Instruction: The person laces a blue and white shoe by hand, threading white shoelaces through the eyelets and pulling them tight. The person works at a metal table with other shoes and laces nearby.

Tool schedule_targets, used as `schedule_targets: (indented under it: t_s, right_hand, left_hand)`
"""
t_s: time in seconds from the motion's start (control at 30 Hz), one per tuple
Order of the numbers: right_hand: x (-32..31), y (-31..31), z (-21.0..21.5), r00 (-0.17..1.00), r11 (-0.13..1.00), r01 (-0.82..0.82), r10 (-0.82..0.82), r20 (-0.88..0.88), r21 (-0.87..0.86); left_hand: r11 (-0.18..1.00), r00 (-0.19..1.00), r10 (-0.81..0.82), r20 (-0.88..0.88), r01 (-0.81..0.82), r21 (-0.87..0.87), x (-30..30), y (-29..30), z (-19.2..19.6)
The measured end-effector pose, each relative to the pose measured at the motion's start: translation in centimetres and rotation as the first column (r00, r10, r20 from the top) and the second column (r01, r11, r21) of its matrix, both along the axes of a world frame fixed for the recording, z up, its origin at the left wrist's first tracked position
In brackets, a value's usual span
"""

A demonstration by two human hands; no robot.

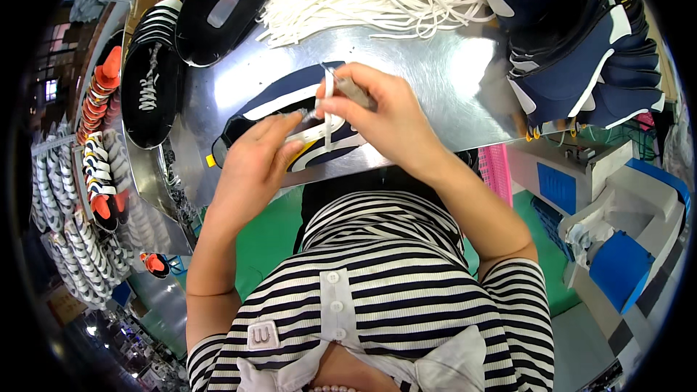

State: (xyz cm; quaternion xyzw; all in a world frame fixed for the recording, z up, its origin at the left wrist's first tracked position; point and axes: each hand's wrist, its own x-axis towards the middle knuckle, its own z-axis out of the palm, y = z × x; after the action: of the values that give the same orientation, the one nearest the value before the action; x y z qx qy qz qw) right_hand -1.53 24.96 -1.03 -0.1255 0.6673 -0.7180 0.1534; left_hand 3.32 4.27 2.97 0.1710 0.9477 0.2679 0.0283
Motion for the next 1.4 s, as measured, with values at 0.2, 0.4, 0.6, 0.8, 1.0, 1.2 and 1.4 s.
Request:
schedule_targets:
  t_s: [0.2,0.4,0.6,0.8,1.0,1.2,1.4]
  right_hand:
    - [-2.8,-0.8,-0.6,0.988,0.996,-0.014,0.027,-0.155,0.085]
    - [-2.4,-0.2,-3.3,0.944,0.965,0.247,-0.218,-0.248,0.089]
    - [3.2,2.0,-1.7,0.999,0.972,0.026,-0.035,0.034,0.232]
    - [3.8,1.7,-2.6,0.999,0.956,-0.008,0.017,-0.030,0.292]
    - [3.3,1.1,-3.1,0.993,0.877,0.021,0.038,-0.114,0.480]
    - [3.3,-1.9,-3.1,0.957,0.658,0.067,0.170,-0.235,0.750]
    - [4.2,-0.4,-1.9,0.983,0.768,-0.039,0.144,-0.114,0.640]
  left_hand:
    - [0.994,0.988,0.008,0.154,0.008,-0.106,-2.4,2.1,-0.6]
    - [0.986,0.981,0.160,0.112,-0.165,0.033,-2.6,2.9,-2.8]
    - [0.978,0.980,0.189,0.058,-0.193,0.073,-2.5,2.5,-3.6]
    - [0.978,0.979,0.194,0.056,-0.198,0.060,-2.8,2.4,-3.7]
    - [0.987,0.966,0.139,0.218,-0.153,0.052,-3.2,2.0,-3.0]
    - [0.984,0.981,0.023,0.192,-0.056,0.170,-2.0,2.3,-3.2]
    - [0.994,0.990,-0.109,-0.088,0.110,0.004,-0.3,1.3,-3.2]
